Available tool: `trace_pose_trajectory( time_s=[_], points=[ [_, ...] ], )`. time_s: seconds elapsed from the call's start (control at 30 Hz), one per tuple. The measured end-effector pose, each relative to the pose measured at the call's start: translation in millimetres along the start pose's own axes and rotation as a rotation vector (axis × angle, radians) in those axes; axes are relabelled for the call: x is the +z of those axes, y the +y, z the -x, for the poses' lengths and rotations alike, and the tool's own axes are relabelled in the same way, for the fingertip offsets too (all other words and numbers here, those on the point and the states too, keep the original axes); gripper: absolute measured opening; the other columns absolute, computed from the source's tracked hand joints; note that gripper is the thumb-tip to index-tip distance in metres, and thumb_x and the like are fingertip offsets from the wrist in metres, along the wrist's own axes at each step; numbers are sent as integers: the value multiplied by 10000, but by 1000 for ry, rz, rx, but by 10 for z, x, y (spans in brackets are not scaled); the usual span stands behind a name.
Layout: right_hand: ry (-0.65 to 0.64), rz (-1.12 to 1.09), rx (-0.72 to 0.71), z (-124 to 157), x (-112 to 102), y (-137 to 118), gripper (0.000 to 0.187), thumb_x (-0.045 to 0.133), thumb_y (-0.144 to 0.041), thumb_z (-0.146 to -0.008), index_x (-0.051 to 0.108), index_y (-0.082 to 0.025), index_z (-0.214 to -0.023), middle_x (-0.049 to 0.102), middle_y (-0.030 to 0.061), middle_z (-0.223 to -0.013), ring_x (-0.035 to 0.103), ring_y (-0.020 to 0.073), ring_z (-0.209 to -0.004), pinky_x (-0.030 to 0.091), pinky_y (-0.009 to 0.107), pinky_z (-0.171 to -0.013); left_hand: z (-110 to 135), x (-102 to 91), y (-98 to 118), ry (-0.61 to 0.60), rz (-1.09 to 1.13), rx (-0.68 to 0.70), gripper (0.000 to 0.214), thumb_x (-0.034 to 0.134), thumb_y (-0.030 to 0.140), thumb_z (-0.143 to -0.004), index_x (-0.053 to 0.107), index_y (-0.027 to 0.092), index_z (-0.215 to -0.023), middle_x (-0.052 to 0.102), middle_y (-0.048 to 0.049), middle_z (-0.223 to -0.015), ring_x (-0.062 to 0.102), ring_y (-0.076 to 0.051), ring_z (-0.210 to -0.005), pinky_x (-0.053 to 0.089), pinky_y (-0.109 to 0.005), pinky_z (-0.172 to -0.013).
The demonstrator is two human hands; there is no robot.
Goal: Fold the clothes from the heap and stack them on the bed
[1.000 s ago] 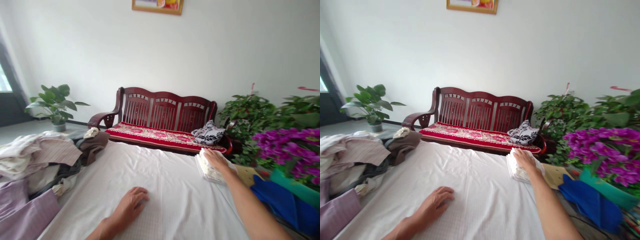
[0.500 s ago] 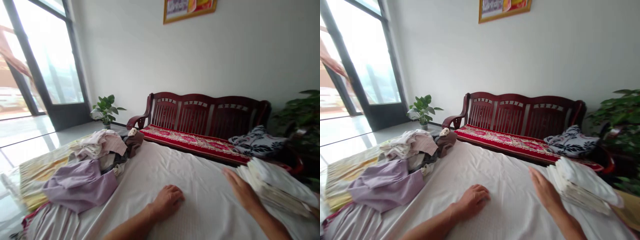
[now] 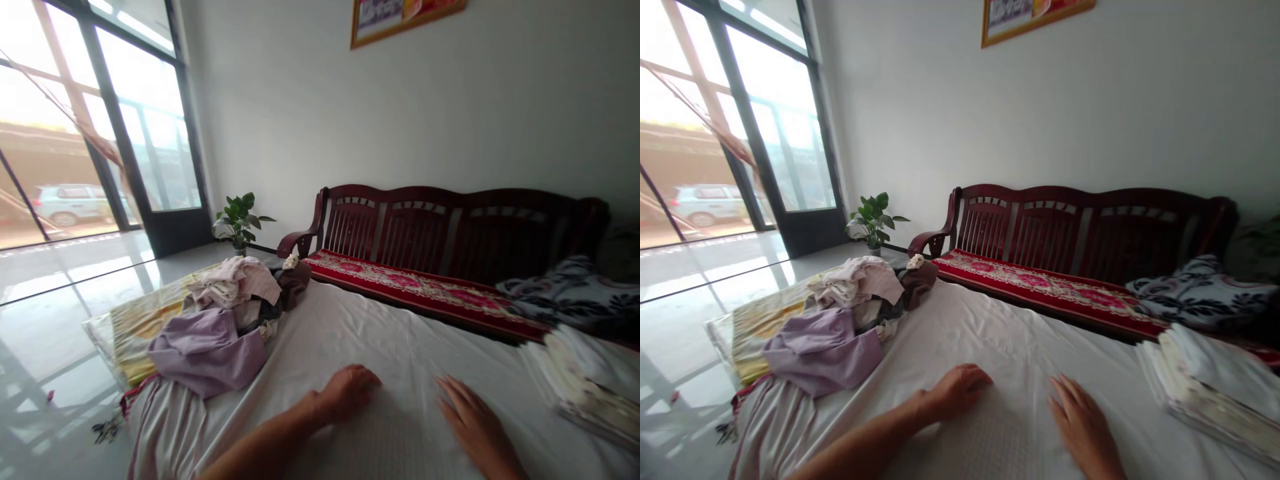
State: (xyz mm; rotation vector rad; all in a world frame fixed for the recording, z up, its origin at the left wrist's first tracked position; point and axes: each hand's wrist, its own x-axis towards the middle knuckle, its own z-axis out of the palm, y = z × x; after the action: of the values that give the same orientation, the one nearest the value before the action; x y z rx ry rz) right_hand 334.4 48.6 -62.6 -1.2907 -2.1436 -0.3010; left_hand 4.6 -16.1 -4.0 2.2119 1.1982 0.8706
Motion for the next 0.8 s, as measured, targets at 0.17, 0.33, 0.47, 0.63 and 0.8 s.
trace_pose_trajectory(
  time_s=[0.17,0.33,0.47,0.63,0.8],
  points=[
    [-8,-17,22,-4,2,-16,466,394,-448,-916,718,-204,-1146,705,130,-1238,653,314,-1161,538,503,-1000,129,-573,-151,415,-12,-74,313,539,100,-812,689,206,-1065,723,-57,-1028,667,-197,-967,514,-351,-923],
    [16,-17,-6,3,22,-2,466,405,-448,-909,723,-194,-1138,708,136,-1229,658,320,-1153,546,502,-990,259,-1507,-322,851,-352,-260,361,535,131,-830,661,232,-1152,644,-76,-1244,561,-243,-1207,414,-421,-1088],
    [17,-11,-9,7,54,9,469,404,-432,-915,720,-178,-1151,703,146,-1234,648,325,-1165,537,514,-998,401,-2146,-435,1017,-661,-588,483,584,211,-850,581,210,-1333,492,-141,-1446,407,-328,-1360,329,-507,-1137],
    [-50,-2,79,-7,-111,-171,418,432,-358,-912,708,-202,-1184,684,133,-1275,626,296,-1200,500,495,-1048,568,-2641,-621,989,-705,-880,612,557,382,-920,409,218,-1491,249,-186,-1589,292,-417,-1402,332,-598,-1066],
    [-154,30,155,-66,-310,-394,414,466,-267,-908,669,-185,-1258,636,134,-1356,571,280,-1273,454,469,-1096,670,-2979,-1119,841,-726,-1081,639,617,564,-867,472,279,-1420,520,-75,-1392,456,-300,-1240,428,-444,-983]
  ],
)
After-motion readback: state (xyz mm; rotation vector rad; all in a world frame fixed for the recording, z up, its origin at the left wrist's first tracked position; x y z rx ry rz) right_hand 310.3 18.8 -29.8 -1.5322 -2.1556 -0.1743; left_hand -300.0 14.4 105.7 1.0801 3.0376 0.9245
